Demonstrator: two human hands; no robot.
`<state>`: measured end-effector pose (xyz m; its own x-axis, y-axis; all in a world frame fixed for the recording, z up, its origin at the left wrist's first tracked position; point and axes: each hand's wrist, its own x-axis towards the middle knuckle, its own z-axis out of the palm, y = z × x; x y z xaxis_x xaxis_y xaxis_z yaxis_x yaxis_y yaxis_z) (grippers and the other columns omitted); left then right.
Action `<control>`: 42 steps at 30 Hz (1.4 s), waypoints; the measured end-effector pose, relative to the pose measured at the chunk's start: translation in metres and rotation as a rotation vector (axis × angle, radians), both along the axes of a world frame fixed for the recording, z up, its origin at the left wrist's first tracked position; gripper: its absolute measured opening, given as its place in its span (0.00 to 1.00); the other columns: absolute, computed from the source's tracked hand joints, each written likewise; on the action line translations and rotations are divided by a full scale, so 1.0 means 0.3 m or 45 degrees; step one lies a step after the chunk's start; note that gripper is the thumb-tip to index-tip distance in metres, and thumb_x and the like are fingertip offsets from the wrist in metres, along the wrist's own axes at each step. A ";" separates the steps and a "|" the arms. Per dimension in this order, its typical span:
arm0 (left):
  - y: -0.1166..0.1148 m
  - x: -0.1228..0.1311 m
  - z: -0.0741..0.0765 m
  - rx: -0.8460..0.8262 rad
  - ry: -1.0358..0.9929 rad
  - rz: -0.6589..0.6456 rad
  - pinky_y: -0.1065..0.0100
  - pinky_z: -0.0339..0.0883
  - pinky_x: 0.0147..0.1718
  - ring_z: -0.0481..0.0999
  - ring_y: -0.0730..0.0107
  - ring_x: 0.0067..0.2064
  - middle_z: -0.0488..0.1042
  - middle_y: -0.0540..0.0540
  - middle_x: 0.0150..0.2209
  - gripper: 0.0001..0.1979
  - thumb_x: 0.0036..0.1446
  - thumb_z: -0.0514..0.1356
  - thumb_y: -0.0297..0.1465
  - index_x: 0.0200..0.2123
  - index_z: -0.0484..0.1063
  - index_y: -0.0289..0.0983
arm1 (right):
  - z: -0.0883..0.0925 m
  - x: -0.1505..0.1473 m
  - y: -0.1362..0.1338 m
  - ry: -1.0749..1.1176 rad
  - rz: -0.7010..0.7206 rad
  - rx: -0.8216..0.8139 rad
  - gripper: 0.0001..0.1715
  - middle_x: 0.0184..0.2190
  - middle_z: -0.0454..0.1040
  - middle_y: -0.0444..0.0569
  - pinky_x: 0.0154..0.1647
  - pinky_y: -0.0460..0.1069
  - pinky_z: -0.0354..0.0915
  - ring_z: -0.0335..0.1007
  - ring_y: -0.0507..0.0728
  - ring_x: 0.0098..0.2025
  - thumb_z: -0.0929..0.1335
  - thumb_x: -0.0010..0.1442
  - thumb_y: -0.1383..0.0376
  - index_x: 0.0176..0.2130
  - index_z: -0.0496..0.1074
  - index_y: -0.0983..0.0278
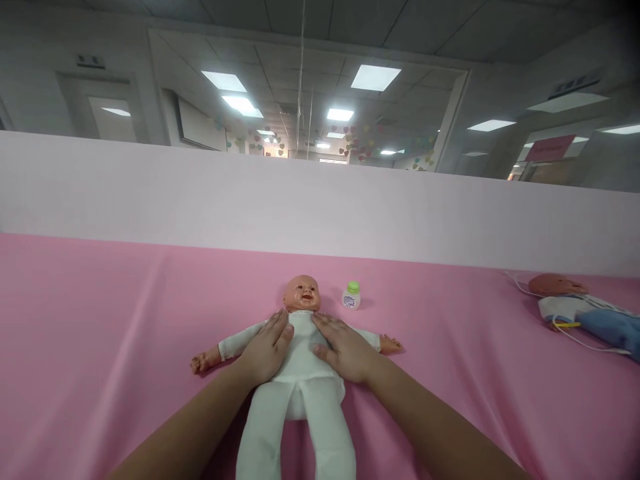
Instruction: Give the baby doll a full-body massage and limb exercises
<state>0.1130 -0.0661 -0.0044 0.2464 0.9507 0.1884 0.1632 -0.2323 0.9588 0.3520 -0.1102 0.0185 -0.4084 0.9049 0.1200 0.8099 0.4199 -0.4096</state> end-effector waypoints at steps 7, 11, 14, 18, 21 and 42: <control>-0.010 -0.063 0.049 -0.015 0.080 -0.087 0.49 0.29 0.74 0.50 0.45 0.75 0.63 0.40 0.70 0.30 0.49 0.74 0.41 0.57 0.78 0.42 | -0.001 0.049 -0.029 -0.054 -0.235 -0.006 0.40 0.72 0.60 0.56 0.74 0.62 0.50 0.56 0.65 0.73 0.56 0.73 0.46 0.73 0.57 0.66; -0.145 -0.070 0.176 0.134 0.249 -0.384 0.43 0.39 0.73 0.58 0.42 0.72 0.67 0.44 0.68 0.27 0.52 0.73 0.38 0.57 0.79 0.47 | -0.011 0.049 -0.030 -0.037 -0.237 0.013 0.38 0.71 0.62 0.56 0.73 0.62 0.52 0.58 0.65 0.72 0.57 0.73 0.48 0.72 0.59 0.65; -0.245 -0.021 0.241 0.205 0.264 -0.771 0.41 0.40 0.72 0.64 0.43 0.70 0.73 0.44 0.64 0.17 0.61 0.65 0.35 0.54 0.81 0.49 | -0.027 0.050 -0.024 -0.012 -0.226 0.024 0.37 0.70 0.62 0.56 0.72 0.62 0.54 0.59 0.65 0.71 0.59 0.72 0.50 0.71 0.60 0.65; -0.231 0.035 0.217 0.127 0.105 -0.791 0.41 0.30 0.73 0.62 0.41 0.71 0.74 0.45 0.63 0.21 0.56 0.70 0.32 0.53 0.81 0.50 | -0.042 0.050 -0.021 -0.001 -0.207 0.024 0.37 0.70 0.62 0.58 0.72 0.61 0.55 0.59 0.65 0.72 0.60 0.71 0.53 0.71 0.60 0.68; -0.135 0.054 0.159 0.063 0.047 -0.606 0.44 0.31 0.74 0.61 0.43 0.72 0.74 0.47 0.62 0.21 0.52 0.72 0.33 0.51 0.82 0.50 | -0.046 0.049 -0.020 -0.006 -0.201 0.019 0.38 0.70 0.62 0.58 0.72 0.61 0.55 0.59 0.65 0.72 0.59 0.72 0.51 0.72 0.59 0.68; 0.003 -0.014 0.042 0.271 0.522 0.055 0.49 0.51 0.71 0.67 0.48 0.69 0.72 0.41 0.65 0.21 0.63 0.58 0.41 0.57 0.75 0.42 | 0.024 0.055 -0.082 -0.031 -0.245 0.072 0.33 0.66 0.69 0.58 0.64 0.63 0.65 0.68 0.69 0.65 0.63 0.70 0.52 0.68 0.66 0.63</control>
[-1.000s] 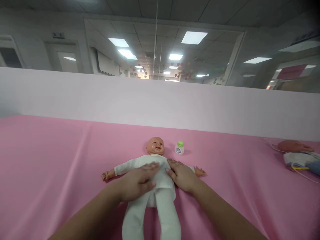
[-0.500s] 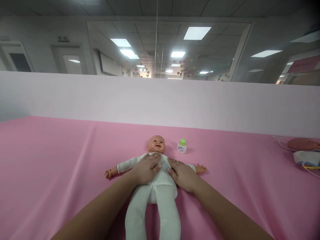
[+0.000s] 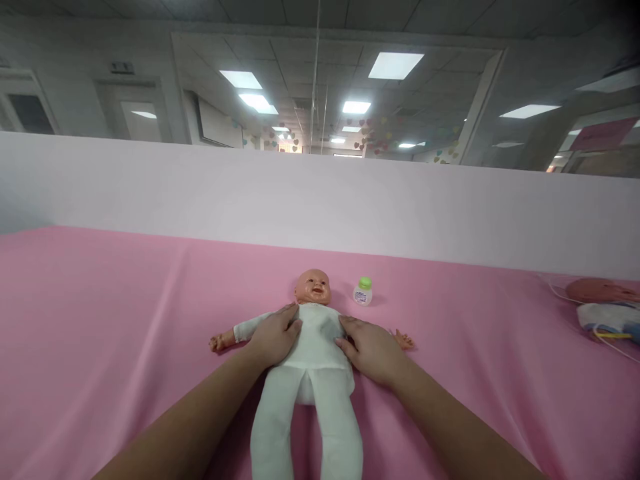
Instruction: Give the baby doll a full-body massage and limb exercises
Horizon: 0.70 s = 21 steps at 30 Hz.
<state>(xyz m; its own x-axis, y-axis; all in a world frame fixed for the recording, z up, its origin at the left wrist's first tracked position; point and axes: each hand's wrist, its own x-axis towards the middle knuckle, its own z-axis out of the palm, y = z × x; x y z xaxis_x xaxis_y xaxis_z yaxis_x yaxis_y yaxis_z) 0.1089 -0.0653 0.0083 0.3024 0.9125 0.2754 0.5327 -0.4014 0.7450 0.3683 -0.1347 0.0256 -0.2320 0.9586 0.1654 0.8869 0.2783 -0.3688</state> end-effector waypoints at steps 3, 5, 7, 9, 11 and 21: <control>-0.004 0.009 0.007 0.056 0.277 -0.007 0.53 0.55 0.70 0.66 0.53 0.69 0.69 0.41 0.68 0.23 0.67 0.52 0.39 0.61 0.71 0.39 | 0.029 -0.040 -0.050 0.133 0.297 0.089 0.31 0.67 0.68 0.55 0.71 0.63 0.57 0.64 0.66 0.69 0.63 0.71 0.53 0.68 0.67 0.62; -0.006 0.014 0.010 0.087 0.343 -0.011 0.54 0.57 0.69 0.67 0.54 0.69 0.70 0.41 0.67 0.23 0.68 0.50 0.38 0.61 0.71 0.39 | 0.046 -0.079 -0.085 0.262 0.628 0.054 0.28 0.66 0.70 0.49 0.75 0.62 0.50 0.60 0.62 0.71 0.62 0.73 0.53 0.67 0.68 0.56; -0.006 0.015 0.009 0.107 0.368 -0.020 0.55 0.59 0.68 0.67 0.55 0.69 0.70 0.40 0.67 0.23 0.68 0.50 0.38 0.62 0.71 0.39 | 0.053 -0.116 -0.103 0.312 0.811 -0.027 0.28 0.66 0.70 0.48 0.76 0.64 0.45 0.58 0.62 0.72 0.62 0.73 0.51 0.68 0.67 0.53; -0.004 0.014 0.004 0.097 0.372 -0.028 0.55 0.57 0.69 0.65 0.55 0.70 0.67 0.39 0.68 0.26 0.68 0.50 0.37 0.65 0.68 0.37 | 0.049 -0.138 -0.092 0.277 0.800 -0.073 0.35 0.70 0.64 0.50 0.77 0.65 0.42 0.54 0.64 0.74 0.64 0.71 0.47 0.71 0.62 0.55; 0.002 0.011 -0.005 0.062 0.363 -0.031 0.55 0.54 0.71 0.61 0.55 0.72 0.63 0.38 0.71 0.29 0.67 0.51 0.37 0.68 0.65 0.34 | 0.035 -0.139 -0.056 0.196 0.698 -0.072 0.43 0.73 0.57 0.52 0.77 0.66 0.38 0.47 0.66 0.76 0.65 0.69 0.43 0.73 0.56 0.58; 0.014 0.008 -0.028 0.023 0.333 -0.013 0.53 0.49 0.73 0.57 0.54 0.74 0.59 0.39 0.72 0.33 0.66 0.51 0.38 0.70 0.61 0.31 | -0.051 -0.028 0.060 -0.056 -0.054 -0.139 0.49 0.73 0.54 0.61 0.75 0.67 0.38 0.48 0.68 0.76 0.56 0.70 0.38 0.74 0.51 0.67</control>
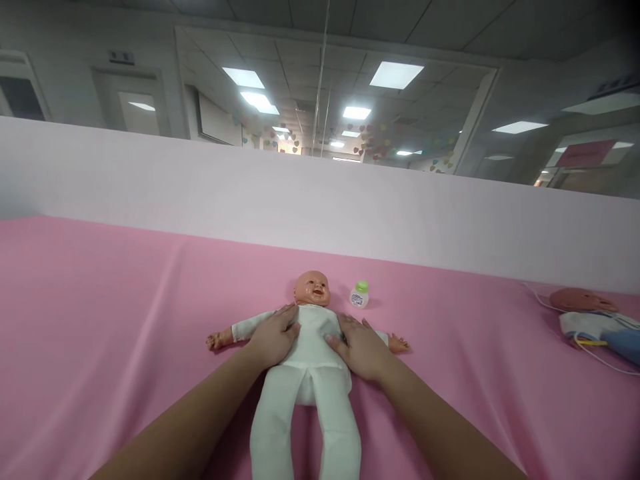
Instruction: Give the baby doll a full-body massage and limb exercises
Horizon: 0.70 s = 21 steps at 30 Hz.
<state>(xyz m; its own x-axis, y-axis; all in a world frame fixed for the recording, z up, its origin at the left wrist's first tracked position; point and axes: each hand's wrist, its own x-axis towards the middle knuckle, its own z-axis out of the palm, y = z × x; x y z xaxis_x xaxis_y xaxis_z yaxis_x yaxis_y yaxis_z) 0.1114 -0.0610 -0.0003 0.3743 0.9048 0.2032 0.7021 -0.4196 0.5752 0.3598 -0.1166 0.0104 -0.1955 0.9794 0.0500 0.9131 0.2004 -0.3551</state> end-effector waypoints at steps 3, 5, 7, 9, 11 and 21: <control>-0.001 -0.007 0.018 0.001 -0.001 0.040 0.50 0.52 0.72 0.60 0.51 0.72 0.61 0.37 0.71 0.33 0.66 0.53 0.40 0.69 0.63 0.31 | -0.005 0.014 -0.027 -0.052 -0.058 -0.026 0.48 0.73 0.56 0.63 0.75 0.67 0.38 0.49 0.69 0.75 0.56 0.70 0.39 0.73 0.54 0.68; -0.011 -0.019 0.043 0.013 -0.031 0.048 0.49 0.53 0.71 0.62 0.49 0.72 0.64 0.36 0.70 0.33 0.65 0.55 0.41 0.69 0.64 0.32 | -0.002 0.015 -0.040 -0.064 -0.058 -0.023 0.47 0.72 0.56 0.64 0.75 0.66 0.38 0.49 0.69 0.75 0.56 0.71 0.40 0.73 0.55 0.68; -0.041 -0.030 0.082 0.040 -0.089 -0.053 0.48 0.54 0.71 0.63 0.48 0.71 0.65 0.39 0.69 0.33 0.62 0.59 0.40 0.68 0.66 0.35 | 0.001 0.012 -0.045 -0.067 -0.056 -0.017 0.45 0.72 0.57 0.63 0.75 0.66 0.38 0.50 0.69 0.75 0.56 0.71 0.41 0.72 0.57 0.67; -0.093 -0.033 0.131 0.057 -0.170 -0.304 0.48 0.57 0.70 0.65 0.48 0.70 0.67 0.41 0.68 0.30 0.60 0.62 0.38 0.66 0.70 0.40 | 0.002 0.008 -0.043 -0.065 -0.053 -0.014 0.45 0.72 0.58 0.63 0.75 0.66 0.39 0.51 0.69 0.74 0.57 0.71 0.41 0.72 0.58 0.67; -0.153 -0.025 0.176 0.036 -0.246 -0.631 0.49 0.61 0.68 0.72 0.49 0.65 0.75 0.43 0.63 0.24 0.61 0.64 0.37 0.60 0.77 0.42 | -0.002 0.006 -0.037 -0.062 -0.057 -0.008 0.45 0.72 0.58 0.64 0.75 0.65 0.39 0.51 0.68 0.74 0.57 0.71 0.42 0.72 0.57 0.69; -0.115 0.041 0.145 -0.011 0.000 -0.693 0.53 0.54 0.71 0.66 0.54 0.69 0.70 0.46 0.67 0.25 0.67 0.58 0.40 0.65 0.71 0.44 | 0.003 0.018 -0.033 -0.035 -0.013 0.024 0.44 0.70 0.61 0.63 0.74 0.65 0.42 0.54 0.69 0.73 0.60 0.69 0.44 0.71 0.59 0.69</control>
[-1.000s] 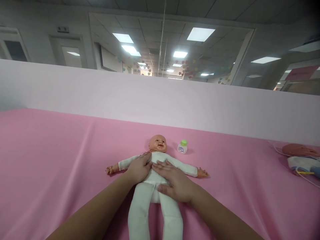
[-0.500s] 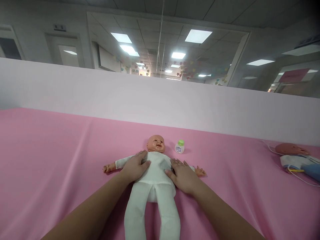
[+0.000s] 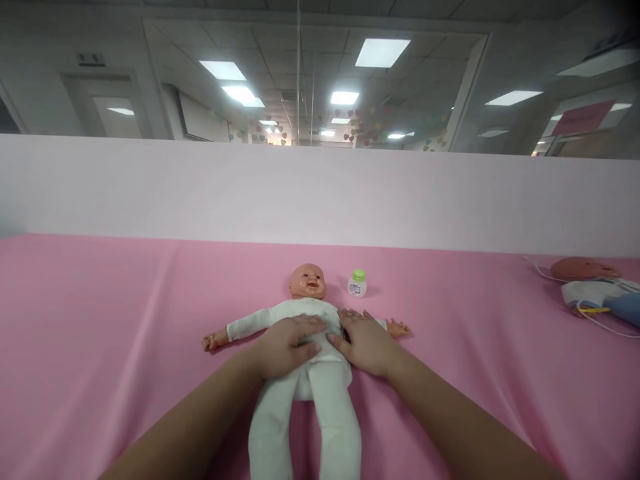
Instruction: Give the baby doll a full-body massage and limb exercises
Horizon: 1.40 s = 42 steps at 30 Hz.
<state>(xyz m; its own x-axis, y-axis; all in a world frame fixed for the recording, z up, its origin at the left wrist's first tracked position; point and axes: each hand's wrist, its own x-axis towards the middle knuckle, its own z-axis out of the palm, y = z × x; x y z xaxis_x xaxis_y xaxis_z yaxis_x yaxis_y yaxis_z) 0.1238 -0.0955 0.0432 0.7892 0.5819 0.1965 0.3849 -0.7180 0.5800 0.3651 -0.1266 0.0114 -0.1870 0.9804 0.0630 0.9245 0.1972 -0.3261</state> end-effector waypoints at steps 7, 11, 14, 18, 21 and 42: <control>0.091 -0.014 -0.068 0.120 0.073 0.394 0.54 0.50 0.72 0.59 0.53 0.73 0.62 0.42 0.72 0.35 0.66 0.55 0.48 0.71 0.62 0.38 | 0.029 0.006 -0.018 0.037 0.041 0.032 0.43 0.68 0.66 0.61 0.71 0.63 0.51 0.61 0.69 0.70 0.62 0.68 0.43 0.69 0.62 0.66; 0.132 -0.061 -0.089 0.103 0.038 0.651 0.52 0.63 0.64 0.72 0.49 0.64 0.72 0.38 0.65 0.32 0.66 0.53 0.48 0.65 0.69 0.36 | 0.041 0.013 -0.019 0.037 0.022 -0.022 0.43 0.69 0.65 0.58 0.67 0.64 0.56 0.62 0.72 0.68 0.61 0.68 0.41 0.70 0.62 0.63; 0.150 -0.084 -0.093 0.105 0.045 0.671 0.53 0.67 0.60 0.76 0.48 0.59 0.76 0.38 0.60 0.29 0.66 0.51 0.48 0.60 0.73 0.36 | 0.055 0.018 -0.026 0.031 0.016 -0.028 0.41 0.68 0.66 0.57 0.65 0.64 0.60 0.63 0.73 0.67 0.63 0.68 0.43 0.69 0.63 0.62; 0.149 -0.077 -0.102 0.141 0.024 0.658 0.54 0.67 0.59 0.75 0.48 0.60 0.75 0.37 0.61 0.29 0.67 0.50 0.47 0.60 0.73 0.35 | 0.084 -0.016 -0.079 0.158 0.224 0.122 0.37 0.70 0.64 0.55 0.74 0.63 0.48 0.57 0.67 0.72 0.63 0.70 0.48 0.70 0.64 0.63; 0.141 -0.067 -0.112 0.156 0.010 0.654 0.54 0.68 0.57 0.76 0.49 0.58 0.77 0.37 0.59 0.27 0.68 0.50 0.46 0.59 0.74 0.36 | 0.107 -0.074 -0.136 0.387 0.607 0.068 0.31 0.70 0.64 0.48 0.77 0.60 0.43 0.55 0.61 0.73 0.61 0.73 0.51 0.70 0.64 0.57; 0.130 -0.094 -0.091 0.133 0.015 0.623 0.56 0.66 0.61 0.75 0.51 0.60 0.76 0.40 0.61 0.27 0.67 0.52 0.45 0.60 0.73 0.37 | 0.025 0.031 -0.005 0.049 0.044 -0.081 0.44 0.73 0.56 0.56 0.74 0.68 0.39 0.48 0.67 0.76 0.58 0.70 0.40 0.73 0.55 0.60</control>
<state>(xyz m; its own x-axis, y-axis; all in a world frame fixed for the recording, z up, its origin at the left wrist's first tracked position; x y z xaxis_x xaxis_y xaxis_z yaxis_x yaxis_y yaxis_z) 0.0956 -0.0566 0.0160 0.4313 0.8621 0.2659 0.6971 -0.5056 0.5084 0.3745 -0.1279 0.0189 -0.2192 0.9756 0.0087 0.9042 0.2065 -0.3739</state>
